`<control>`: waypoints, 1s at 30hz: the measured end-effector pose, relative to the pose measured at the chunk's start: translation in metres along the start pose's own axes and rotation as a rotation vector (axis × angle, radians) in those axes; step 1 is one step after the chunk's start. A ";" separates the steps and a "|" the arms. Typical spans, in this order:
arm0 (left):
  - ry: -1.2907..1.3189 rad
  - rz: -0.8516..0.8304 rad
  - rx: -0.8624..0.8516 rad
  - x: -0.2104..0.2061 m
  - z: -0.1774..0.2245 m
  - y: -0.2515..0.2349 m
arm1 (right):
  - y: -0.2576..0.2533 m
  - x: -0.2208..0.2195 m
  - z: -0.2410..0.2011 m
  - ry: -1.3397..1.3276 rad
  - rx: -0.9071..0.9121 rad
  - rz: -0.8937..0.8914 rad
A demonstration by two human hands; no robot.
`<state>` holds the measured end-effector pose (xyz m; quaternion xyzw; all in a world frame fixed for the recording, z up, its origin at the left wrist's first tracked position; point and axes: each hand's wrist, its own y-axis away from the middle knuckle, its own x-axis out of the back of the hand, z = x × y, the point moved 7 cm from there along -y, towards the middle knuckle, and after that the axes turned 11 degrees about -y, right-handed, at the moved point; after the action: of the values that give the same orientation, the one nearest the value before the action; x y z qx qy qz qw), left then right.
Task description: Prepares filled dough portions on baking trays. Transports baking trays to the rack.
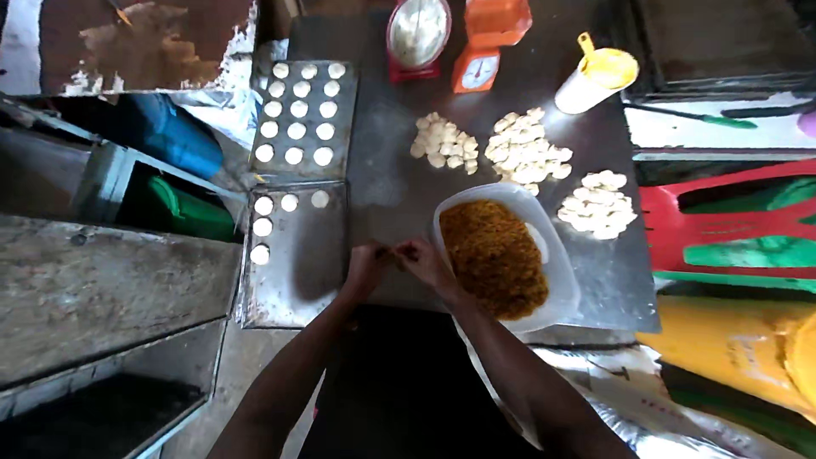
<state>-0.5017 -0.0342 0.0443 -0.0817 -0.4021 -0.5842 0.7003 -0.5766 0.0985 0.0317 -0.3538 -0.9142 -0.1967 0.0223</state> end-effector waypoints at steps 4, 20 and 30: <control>-0.138 -0.140 0.064 -0.052 -0.062 -0.005 | -0.015 -0.055 0.062 0.130 -0.178 -0.011; -0.048 -0.057 0.176 -0.103 -0.117 0.010 | -0.027 -0.073 0.108 0.394 -0.209 -0.150; 0.229 0.190 0.428 0.036 -0.180 0.143 | -0.011 -0.137 0.035 0.363 -0.195 -0.328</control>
<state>-0.2912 -0.1234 -0.0004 0.0977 -0.4253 -0.4228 0.7942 -0.4779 0.0166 -0.0291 -0.1605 -0.9170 -0.3450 0.1195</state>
